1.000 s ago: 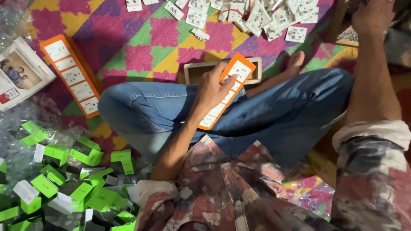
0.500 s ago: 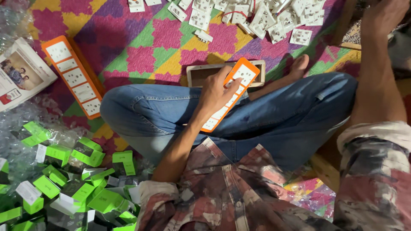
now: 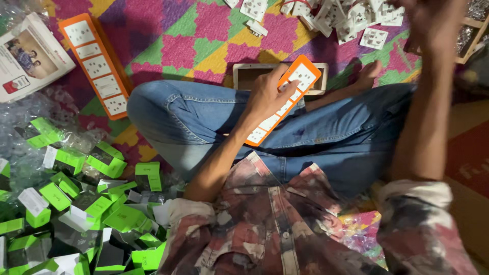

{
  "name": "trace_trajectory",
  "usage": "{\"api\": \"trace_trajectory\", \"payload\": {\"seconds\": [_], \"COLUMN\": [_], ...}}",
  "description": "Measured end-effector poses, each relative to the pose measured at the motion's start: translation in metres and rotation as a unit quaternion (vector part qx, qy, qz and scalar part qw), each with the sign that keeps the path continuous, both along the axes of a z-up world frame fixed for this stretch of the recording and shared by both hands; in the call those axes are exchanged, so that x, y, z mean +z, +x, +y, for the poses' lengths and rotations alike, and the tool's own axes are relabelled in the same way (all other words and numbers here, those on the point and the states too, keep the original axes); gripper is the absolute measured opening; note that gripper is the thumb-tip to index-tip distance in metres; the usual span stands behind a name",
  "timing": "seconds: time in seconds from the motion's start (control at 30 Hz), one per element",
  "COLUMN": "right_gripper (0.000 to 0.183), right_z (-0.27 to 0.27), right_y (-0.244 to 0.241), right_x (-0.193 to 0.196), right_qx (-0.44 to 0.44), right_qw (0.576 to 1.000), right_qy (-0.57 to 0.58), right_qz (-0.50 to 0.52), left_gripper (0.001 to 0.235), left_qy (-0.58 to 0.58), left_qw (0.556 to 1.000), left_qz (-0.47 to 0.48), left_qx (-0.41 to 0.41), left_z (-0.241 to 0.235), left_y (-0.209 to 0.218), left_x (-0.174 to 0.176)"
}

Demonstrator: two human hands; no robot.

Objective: The person sits on the floor assembling white electrical socket modules into an orange plastic frame. They pick up small metal screws from a wooden box and insert them into the modules to secure them in place.

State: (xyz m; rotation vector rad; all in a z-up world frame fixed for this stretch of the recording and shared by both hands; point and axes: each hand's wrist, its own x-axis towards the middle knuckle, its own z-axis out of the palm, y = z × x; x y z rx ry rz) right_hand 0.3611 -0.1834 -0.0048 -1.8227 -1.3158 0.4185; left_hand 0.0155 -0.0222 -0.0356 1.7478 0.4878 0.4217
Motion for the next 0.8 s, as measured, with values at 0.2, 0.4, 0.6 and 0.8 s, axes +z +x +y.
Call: {"api": "trace_trajectory", "payload": {"seconds": [0.2, 0.4, 0.6, 0.8], "right_gripper": [0.008, 0.013, 0.017, 0.019], "right_z": [0.036, 0.048, 0.054, 0.055], "right_y": [-0.126, -0.163, -0.166, -0.169], "right_x": [0.032, 0.043, 0.049, 0.049], "right_qx": [0.044, 0.047, 0.08, 0.073], "right_qw": [0.985, 0.975, 0.977, 0.973], "right_qy": [-0.077, -0.161, -0.166, -0.193], "right_qz": [0.15, 0.143, 0.106, 0.108], "left_gripper": [0.026, 0.025, 0.023, 0.023], "left_qy": [0.016, 0.007, 0.011, 0.005], "left_qw": [1.0, 1.0, 1.0, 1.0], "left_qz": [0.01, -0.012, 0.007, 0.018], "left_qx": [0.008, 0.008, 0.007, 0.003], "left_z": [0.0, 0.0, 0.002, 0.0], "left_y": [-0.001, -0.002, 0.0, 0.0], "left_x": [-0.004, -0.003, 0.0, -0.004]}}
